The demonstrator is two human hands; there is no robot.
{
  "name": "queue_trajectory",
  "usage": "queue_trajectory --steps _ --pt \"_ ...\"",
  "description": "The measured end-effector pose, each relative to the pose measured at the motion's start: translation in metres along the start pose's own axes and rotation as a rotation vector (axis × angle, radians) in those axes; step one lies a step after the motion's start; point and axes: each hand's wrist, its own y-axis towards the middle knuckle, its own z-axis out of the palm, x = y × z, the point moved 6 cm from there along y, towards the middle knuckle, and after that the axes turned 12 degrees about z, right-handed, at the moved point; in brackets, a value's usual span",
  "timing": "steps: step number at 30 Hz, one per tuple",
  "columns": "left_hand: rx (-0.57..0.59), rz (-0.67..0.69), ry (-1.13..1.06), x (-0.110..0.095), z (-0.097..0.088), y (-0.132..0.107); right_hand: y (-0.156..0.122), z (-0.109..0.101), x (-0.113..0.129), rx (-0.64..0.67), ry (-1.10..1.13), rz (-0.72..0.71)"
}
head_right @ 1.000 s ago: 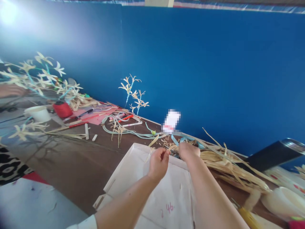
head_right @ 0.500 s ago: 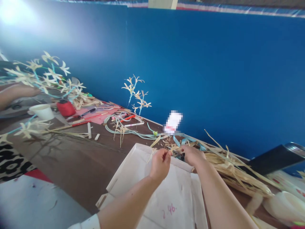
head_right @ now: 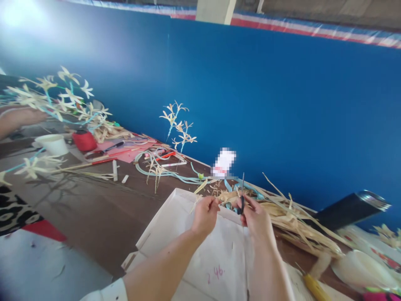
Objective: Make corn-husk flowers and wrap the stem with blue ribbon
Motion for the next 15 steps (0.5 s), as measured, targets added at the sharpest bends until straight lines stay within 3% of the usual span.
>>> queue_trajectory --steps 3,6,15 --pt "0.054 -0.028 -0.092 -0.001 0.004 -0.002 -0.013 0.022 -0.023 0.152 0.395 0.149" --pt "0.101 -0.023 -0.121 -0.005 0.005 -0.002 -0.016 0.034 -0.034 0.226 0.596 0.157" --pt "0.051 0.112 0.093 -0.015 0.001 0.0 -0.017 0.043 -0.042 0.301 0.635 0.128"
